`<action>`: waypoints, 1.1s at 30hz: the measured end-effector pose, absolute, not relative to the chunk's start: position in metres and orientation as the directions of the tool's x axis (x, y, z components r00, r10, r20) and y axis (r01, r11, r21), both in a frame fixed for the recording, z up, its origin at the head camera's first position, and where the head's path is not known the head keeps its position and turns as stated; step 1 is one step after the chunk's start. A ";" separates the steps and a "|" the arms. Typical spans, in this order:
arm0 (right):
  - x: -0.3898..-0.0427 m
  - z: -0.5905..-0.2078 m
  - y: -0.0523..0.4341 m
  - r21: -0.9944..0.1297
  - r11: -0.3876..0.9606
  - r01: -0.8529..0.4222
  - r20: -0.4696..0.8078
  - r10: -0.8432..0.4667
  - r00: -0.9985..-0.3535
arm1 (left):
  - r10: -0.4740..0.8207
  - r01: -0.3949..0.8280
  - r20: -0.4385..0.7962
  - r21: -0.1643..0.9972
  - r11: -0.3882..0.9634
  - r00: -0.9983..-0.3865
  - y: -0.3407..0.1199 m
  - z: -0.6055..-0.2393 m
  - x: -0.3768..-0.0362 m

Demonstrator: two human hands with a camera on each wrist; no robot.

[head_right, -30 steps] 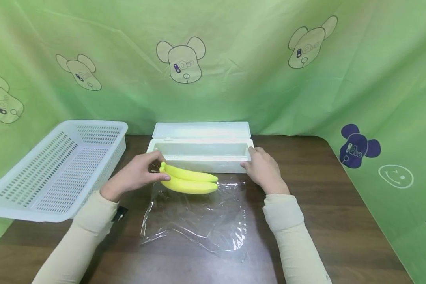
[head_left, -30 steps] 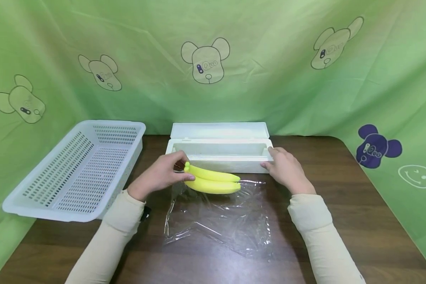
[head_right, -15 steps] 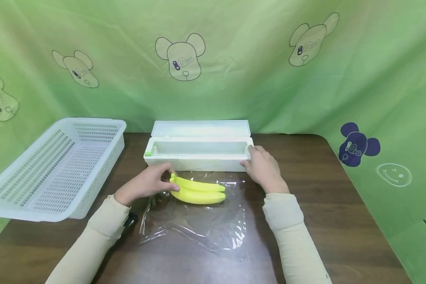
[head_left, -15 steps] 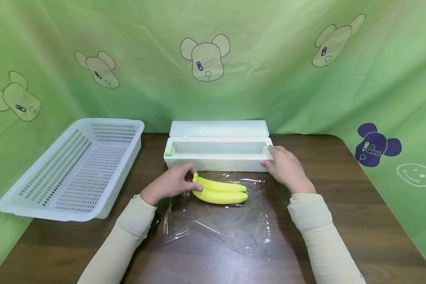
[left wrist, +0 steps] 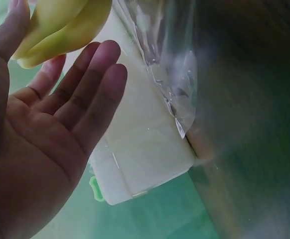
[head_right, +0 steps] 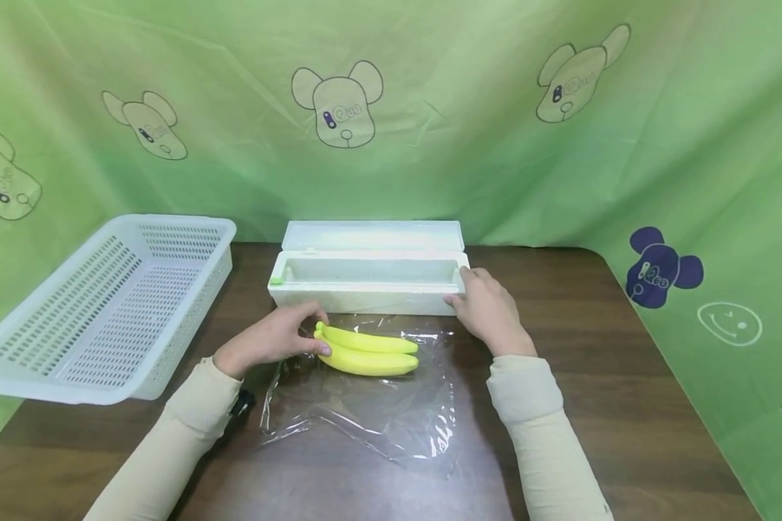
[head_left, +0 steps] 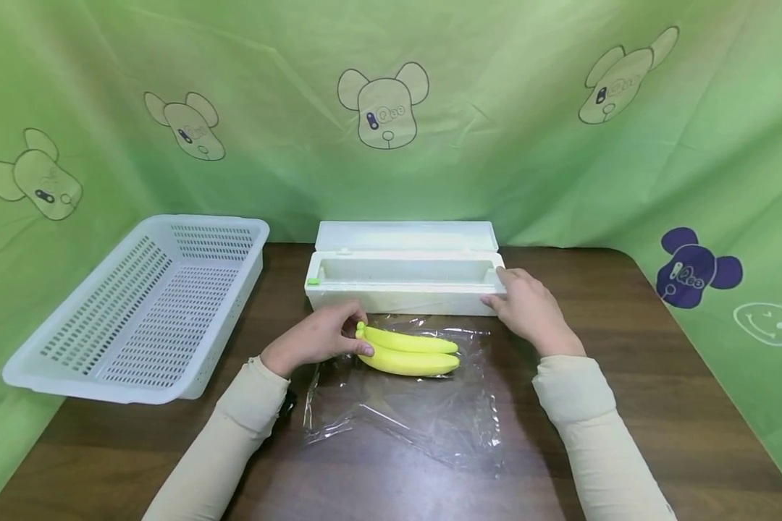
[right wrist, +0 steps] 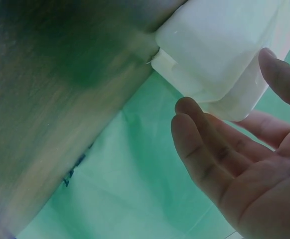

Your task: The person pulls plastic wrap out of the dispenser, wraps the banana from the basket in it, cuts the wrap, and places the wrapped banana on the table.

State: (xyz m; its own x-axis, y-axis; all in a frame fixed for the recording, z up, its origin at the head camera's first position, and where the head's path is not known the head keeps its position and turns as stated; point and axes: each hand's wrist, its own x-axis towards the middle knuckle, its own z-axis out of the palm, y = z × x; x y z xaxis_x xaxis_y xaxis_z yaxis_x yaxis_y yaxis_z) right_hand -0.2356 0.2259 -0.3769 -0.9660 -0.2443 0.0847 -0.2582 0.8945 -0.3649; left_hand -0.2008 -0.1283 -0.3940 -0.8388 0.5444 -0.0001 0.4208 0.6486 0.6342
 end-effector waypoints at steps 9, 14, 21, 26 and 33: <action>-0.232 -0.364 0.236 -0.423 0.871 -0.251 0.044 -0.257 -0.965 | 0.539 0.414 -0.019 0.618 0.669 -0.842 -0.134 -0.386 -0.199; -0.215 -0.339 0.239 -0.398 0.879 -0.262 0.059 -0.261 -0.964 | 0.477 0.405 0.011 0.546 0.733 -0.879 -0.141 -0.363 -0.186; -0.159 -0.335 0.211 -0.391 0.778 -0.493 -0.020 -0.542 -0.840 | 0.569 0.485 -0.042 0.473 0.735 -0.821 -0.139 -0.349 -0.146; -0.114 -0.360 0.190 -0.392 0.694 -0.604 -0.151 -0.696 -0.702 | 0.633 0.518 -0.209 0.417 0.747 -0.745 -0.134 -0.364 -0.120; -0.091 -0.389 0.169 -0.273 0.761 -0.589 -0.285 -0.648 -0.706 | 0.482 0.436 -0.373 0.205 0.876 -0.793 -0.130 -0.384 -0.102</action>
State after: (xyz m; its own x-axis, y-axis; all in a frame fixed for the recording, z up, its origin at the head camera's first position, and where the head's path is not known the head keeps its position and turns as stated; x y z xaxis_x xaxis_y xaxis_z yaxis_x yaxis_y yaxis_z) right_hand -0.0913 0.1693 -0.3890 -0.7059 -0.6485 -0.2851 -0.5887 0.7608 -0.2732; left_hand -0.1018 -0.1303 -0.3836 -0.7930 0.4819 -0.3726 0.4362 0.8762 0.2049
